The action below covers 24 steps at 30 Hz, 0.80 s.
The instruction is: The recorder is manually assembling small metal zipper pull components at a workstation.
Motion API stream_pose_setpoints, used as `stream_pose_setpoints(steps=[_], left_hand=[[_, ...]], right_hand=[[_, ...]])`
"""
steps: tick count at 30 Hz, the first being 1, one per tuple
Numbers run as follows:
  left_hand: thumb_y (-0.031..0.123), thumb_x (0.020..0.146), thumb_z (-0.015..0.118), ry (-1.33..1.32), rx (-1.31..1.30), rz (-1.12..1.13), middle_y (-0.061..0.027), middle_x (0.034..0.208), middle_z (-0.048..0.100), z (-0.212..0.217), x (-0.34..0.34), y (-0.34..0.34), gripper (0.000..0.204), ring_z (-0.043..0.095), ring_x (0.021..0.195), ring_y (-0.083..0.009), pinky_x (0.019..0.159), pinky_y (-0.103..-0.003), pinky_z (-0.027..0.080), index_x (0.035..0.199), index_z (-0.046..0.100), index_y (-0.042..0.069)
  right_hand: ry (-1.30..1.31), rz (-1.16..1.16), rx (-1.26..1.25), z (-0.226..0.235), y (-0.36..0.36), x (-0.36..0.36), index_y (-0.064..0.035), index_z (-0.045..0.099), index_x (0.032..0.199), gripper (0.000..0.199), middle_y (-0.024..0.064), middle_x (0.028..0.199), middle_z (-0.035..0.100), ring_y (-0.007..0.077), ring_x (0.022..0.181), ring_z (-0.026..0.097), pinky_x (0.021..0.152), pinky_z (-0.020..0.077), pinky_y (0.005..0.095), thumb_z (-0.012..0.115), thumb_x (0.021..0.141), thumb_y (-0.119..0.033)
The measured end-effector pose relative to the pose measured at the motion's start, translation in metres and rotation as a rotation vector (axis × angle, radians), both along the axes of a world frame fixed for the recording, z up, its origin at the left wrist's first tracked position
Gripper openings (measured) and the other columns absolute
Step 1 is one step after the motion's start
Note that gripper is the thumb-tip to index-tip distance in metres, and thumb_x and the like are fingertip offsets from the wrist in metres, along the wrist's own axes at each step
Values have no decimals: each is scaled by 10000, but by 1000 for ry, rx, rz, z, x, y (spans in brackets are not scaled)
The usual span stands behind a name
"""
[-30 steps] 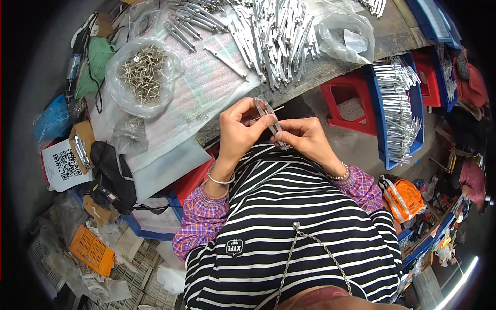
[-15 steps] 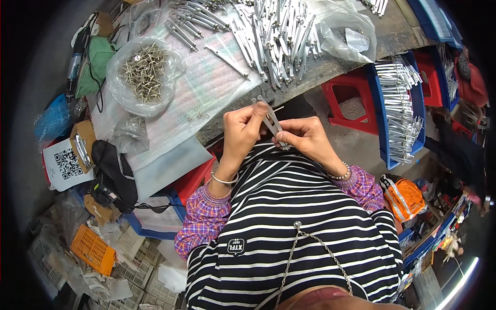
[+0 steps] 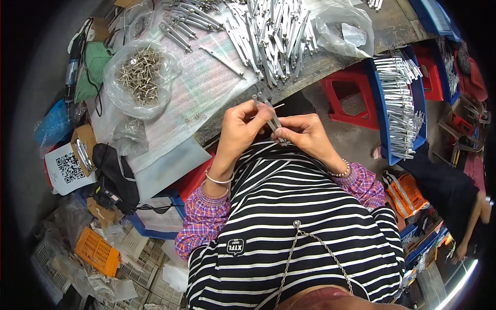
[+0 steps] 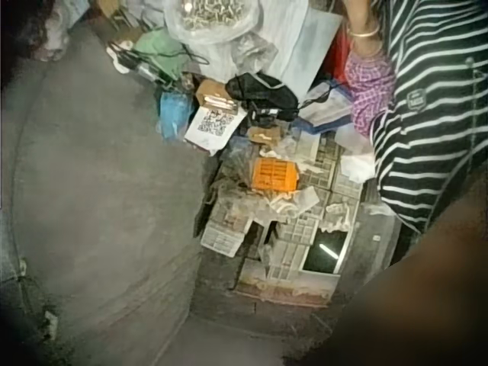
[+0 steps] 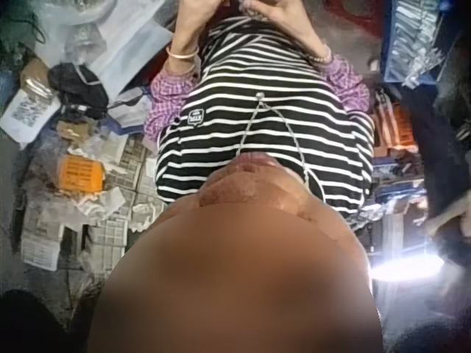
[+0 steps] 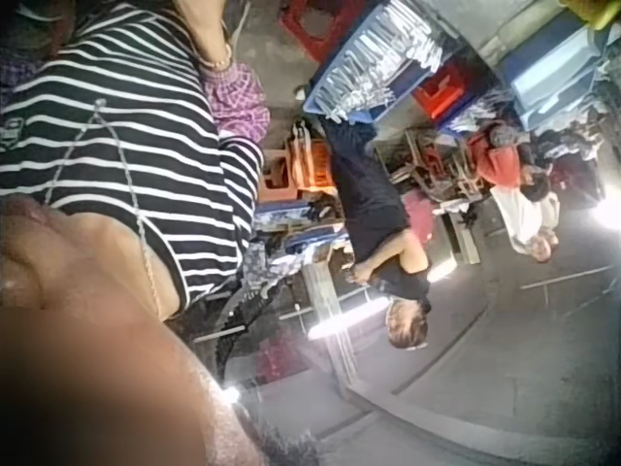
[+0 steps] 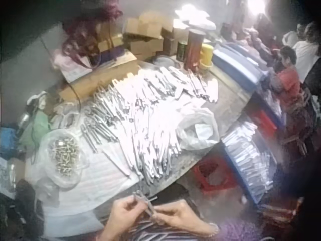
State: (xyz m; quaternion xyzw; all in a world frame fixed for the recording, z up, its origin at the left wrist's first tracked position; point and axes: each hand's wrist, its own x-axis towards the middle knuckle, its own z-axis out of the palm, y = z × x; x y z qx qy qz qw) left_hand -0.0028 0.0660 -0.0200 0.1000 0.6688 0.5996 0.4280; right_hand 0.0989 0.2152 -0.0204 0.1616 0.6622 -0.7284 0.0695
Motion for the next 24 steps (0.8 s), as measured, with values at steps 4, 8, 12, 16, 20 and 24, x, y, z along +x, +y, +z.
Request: stream_pose_setpoints(steps=[4, 8, 12, 16, 20, 24], left_hand=[[265, 882, 602, 36, 88, 146, -6, 667, 605, 7, 1, 5, 282, 517, 543, -41, 481, -177, 399, 808, 614, -7], [199, 869, 618, 59, 52, 34, 9, 678, 599, 4, -2, 1, 199, 506, 551, -35, 505, -172, 408, 829, 610, 4], [186, 862, 626, 27, 180, 157, 10, 669, 598, 8, 1, 6, 183, 504, 558, -34, 513, -172, 409, 811, 616, 10], [156, 844, 644, 5, 24, 24, 12, 681, 595, 8, -3, 3, 151, 507, 581, -31, 532, -171, 412, 811, 611, 13], [184, 854, 635, 89, 157, 140, 10, 689, 598, 3, 3, 7, 173, 506, 573, -33, 522, -173, 409, 818, 614, 16], [125, 826, 659, -38, -16, 45, 7, 703, 594, 12, -8, 5, 130, 510, 598, -32, 539, -175, 419, 816, 588, 16]], right_hand=[[30, 17, 34, 2, 2, -2, 35, 671, 932, 165, 87, 723, 677, 78, 649, 614, 576, 492, 213, 632, 785, -30], [33, 13, 7, -2, 2, -1, 43, 669, 912, 152, 86, 703, 672, 76, 637, 606, 558, 480, 214, 627, 785, -29], [59, 19, 26, -4, 3, -1, 38, 671, 862, 118, 86, 692, 662, 77, 603, 588, 526, 448, 221, 625, 782, -36], [49, 15, 32, -4, 3, -1, 22, 677, 841, 111, 82, 684, 648, 82, 589, 575, 524, 432, 226, 631, 780, -59], [70, 24, 48, -4, 4, -2, 21, 678, 835, 111, 77, 674, 638, 89, 602, 577, 538, 434, 231, 631, 783, -64], [71, 29, 42, -3, 7, -5, 20, 677, 822, 99, 78, 678, 636, 100, 608, 584, 546, 441, 241, 628, 784, -57]])
